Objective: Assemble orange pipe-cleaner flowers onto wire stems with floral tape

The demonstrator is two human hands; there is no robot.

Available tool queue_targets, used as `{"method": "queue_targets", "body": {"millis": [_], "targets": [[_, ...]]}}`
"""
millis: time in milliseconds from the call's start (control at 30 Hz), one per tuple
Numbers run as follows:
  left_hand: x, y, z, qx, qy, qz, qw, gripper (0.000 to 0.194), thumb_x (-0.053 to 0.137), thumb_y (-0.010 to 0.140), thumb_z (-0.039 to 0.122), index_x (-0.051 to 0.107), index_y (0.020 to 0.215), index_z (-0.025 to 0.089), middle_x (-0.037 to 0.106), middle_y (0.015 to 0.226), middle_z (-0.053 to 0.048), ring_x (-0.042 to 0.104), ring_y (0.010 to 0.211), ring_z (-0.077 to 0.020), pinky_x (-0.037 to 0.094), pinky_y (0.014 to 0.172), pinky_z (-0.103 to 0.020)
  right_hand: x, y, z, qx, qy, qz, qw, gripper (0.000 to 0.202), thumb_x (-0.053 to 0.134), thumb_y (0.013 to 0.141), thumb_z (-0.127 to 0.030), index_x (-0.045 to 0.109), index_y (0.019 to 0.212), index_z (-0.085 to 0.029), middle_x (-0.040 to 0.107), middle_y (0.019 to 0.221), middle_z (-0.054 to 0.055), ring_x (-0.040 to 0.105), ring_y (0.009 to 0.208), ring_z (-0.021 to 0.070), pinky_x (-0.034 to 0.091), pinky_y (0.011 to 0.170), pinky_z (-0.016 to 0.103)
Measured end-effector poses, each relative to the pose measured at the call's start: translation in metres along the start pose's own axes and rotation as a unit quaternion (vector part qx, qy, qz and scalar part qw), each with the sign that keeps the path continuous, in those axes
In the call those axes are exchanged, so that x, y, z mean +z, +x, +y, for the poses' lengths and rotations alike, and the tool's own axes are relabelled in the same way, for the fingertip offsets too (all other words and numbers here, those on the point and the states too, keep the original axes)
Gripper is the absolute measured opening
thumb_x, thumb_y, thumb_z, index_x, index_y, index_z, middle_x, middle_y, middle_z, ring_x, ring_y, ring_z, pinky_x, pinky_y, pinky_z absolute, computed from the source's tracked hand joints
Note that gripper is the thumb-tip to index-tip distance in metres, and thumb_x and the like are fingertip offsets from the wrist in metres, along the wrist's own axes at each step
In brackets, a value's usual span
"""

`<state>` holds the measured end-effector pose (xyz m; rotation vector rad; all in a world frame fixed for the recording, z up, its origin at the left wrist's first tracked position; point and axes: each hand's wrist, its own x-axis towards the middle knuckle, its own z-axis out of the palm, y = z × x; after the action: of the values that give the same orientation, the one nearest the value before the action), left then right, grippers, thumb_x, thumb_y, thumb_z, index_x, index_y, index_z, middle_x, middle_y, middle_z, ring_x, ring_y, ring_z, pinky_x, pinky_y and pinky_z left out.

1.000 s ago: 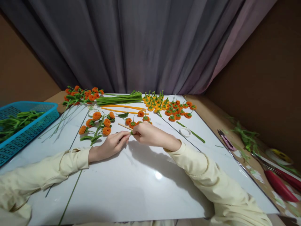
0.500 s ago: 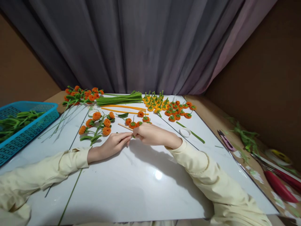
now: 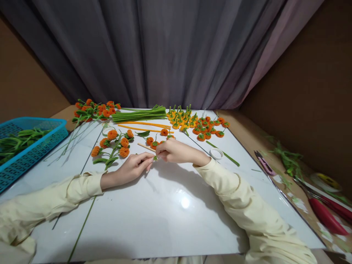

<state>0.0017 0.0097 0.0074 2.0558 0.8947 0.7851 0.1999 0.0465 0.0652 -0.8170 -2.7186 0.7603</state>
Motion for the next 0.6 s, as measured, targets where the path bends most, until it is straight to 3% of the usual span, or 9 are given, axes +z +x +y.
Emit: {"method": "queue_targets", "body": {"millis": [233,367,433,500,600], "targets": [[0.001,-0.002,-0.001,0.015,0.022,0.021,0.999,0.021,0.037,0.093,0.025,0.054,0.087,0.015,0.053,0.059,0.004,0.046,0.049,-0.0075,0.037,0.052,-0.018,0.004,0.001,0.0,0.056,0.1,-0.004,0.993,0.019,0.048,0.075,-0.006,0.059,0.063,-0.013,0.061,0.056,0.001,0.052,0.052,0.0105,0.038,0.054,0.019],[0.001,0.0,-0.002,0.017,0.029,0.007,0.999,0.022,0.037,0.092,0.023,0.053,0.081,0.015,0.054,0.06,0.003,0.047,0.051,-0.0076,0.037,0.054,-0.018,0.007,0.004,0.007,0.106,0.175,-0.05,0.978,0.017,0.05,0.08,-0.017,0.06,0.067,-0.012,0.061,0.056,0.002,0.05,0.046,0.0102,0.039,0.049,0.02],[0.0,0.001,-0.003,0.004,0.025,-0.001,1.0,0.022,0.037,0.092,0.024,0.053,0.079,0.015,0.053,0.06,0.003,0.047,0.051,-0.0077,0.037,0.055,-0.019,0.003,0.004,0.006,0.122,0.152,-0.067,0.978,0.018,0.049,0.083,-0.019,0.062,0.073,-0.011,0.063,0.06,0.003,0.053,0.05,0.0113,0.041,0.051,0.021],[0.0,0.003,-0.005,-0.021,0.006,-0.002,1.0,0.022,0.037,0.092,0.025,0.055,0.083,0.015,0.052,0.06,0.003,0.047,0.053,-0.0084,0.037,0.056,-0.02,-0.006,-0.001,-0.001,0.121,0.064,-0.03,0.99,0.018,0.051,0.084,-0.02,0.065,0.078,-0.011,0.066,0.068,0.006,0.057,0.058,0.0133,0.041,0.056,0.022],[0.0,0.007,-0.01,-0.063,-0.056,0.006,0.996,0.022,0.039,0.092,0.029,0.056,0.092,0.015,0.052,0.061,0.003,0.047,0.056,-0.0097,0.037,0.056,-0.021,-0.025,-0.023,-0.025,0.087,-0.056,0.079,0.991,0.021,0.054,0.087,-0.029,0.067,0.085,-0.013,0.068,0.082,0.008,0.061,0.071,0.0163,0.042,0.063,0.023]]}}
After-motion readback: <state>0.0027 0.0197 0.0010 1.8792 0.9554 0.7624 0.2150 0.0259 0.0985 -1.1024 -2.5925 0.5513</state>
